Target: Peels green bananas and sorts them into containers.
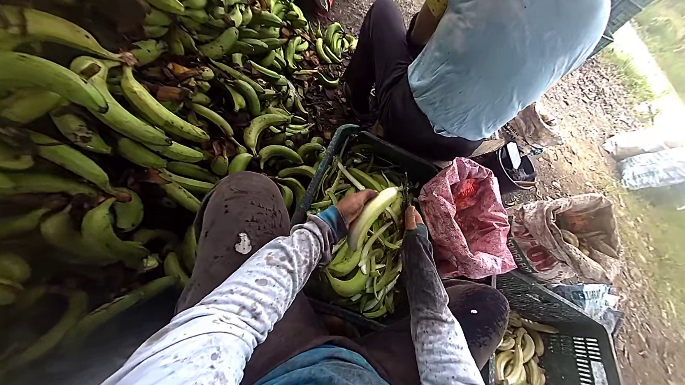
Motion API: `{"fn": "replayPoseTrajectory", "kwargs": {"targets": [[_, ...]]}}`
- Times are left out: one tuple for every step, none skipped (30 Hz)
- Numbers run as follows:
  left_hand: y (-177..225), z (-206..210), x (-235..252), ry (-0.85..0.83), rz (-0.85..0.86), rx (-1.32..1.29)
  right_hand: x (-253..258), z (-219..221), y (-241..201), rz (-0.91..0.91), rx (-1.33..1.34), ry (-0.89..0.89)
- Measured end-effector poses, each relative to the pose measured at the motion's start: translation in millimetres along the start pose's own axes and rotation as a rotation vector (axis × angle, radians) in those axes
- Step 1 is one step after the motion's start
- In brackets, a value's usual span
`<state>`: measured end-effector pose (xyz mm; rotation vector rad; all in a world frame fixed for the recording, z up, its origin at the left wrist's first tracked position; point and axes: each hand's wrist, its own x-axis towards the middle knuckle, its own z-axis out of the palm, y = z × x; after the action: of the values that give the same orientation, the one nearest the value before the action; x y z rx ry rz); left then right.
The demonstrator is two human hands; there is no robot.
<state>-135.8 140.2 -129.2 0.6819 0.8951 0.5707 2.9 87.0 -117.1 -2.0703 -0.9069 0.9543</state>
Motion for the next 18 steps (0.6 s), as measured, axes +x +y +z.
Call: {"fn": "replayPoseTrajectory", "kwargs": {"targets": [[2.1,-3.3,2.7,0.049,-0.002,-0.041,9.9,1.2,24.9,-0.166,-0.032,-0.032],[3.5,-7.5,5.8,0.075,0.004,-0.095,13.4,2.8,41.3,-0.337,-0.085,-0.064],[4.5,-12.3,8.6,0.076,0.025,-0.14,8.0,1.2,48.1,-0.5,-0.156,-0.112],[7.2,-17.3,9.1,0.066,0.038,-0.169,7.0,1.0,56.0,-0.709,-0.238,-0.133],[9.7,-22.0,9.7,0.056,0.043,-0.171,6.0,1.8,60.2,-0.882,-0.299,-0.134],[11.7,-25.4,11.8,0.065,0.029,-0.16,4.6,3.2,61.6,-0.98,-0.345,-0.126],[12.6,-26.5,12.7,0.08,0.014,-0.147,3.1,4.3,61.4,-1.013,-0.383,-0.112],[11.6,-24.3,12.8,0.099,0.019,-0.126,2.1,4.1,59.7,-0.994,-0.425,-0.095],[9.5,-18.6,10.0,0.121,0.037,-0.097,2.4,3.6,57.0,-0.935,-0.468,-0.069],[6.6,-11.7,4.8,0.138,0.061,-0.078,3.9,2.8,52.1,-0.82,-0.502,-0.048],[1.6,-5.1,1.0,0.149,0.092,-0.039,7.6,2.9,46.5,-0.677,-0.512,-0.013],[-5.4,0.0,0.7,0.153,0.112,0.01,12.8,2.8,39.5,-0.515,-0.487,0.02],[-11.8,4.2,2.4,0.156,0.109,0.049,15.9,0.5,29.6,-0.351,-0.422,0.029],[-11.1,5.0,2.4,0.111,0.086,0.059,16.9,-2.8,18.7,-0.22,-0.311,0.036],[-8.5,5.1,1.0,0.066,0.072,0.076,18.2,-6.5,10.1,-0.112,-0.178,0.036],[-5.5,4.4,-0.4,0.031,0.067,0.1,25.8,-6.7,12.9,-0.053,-0.039,0.065],[-3.0,3.3,-0.7,0.01,0.063,0.121,39.7,-1.6,29.3,-0.088,0.108,0.133],[-0.3,1.4,-1.3,0.004,0.053,0.114,43.5,-2.4,35.8,-0.075,0.21,0.125]]}}
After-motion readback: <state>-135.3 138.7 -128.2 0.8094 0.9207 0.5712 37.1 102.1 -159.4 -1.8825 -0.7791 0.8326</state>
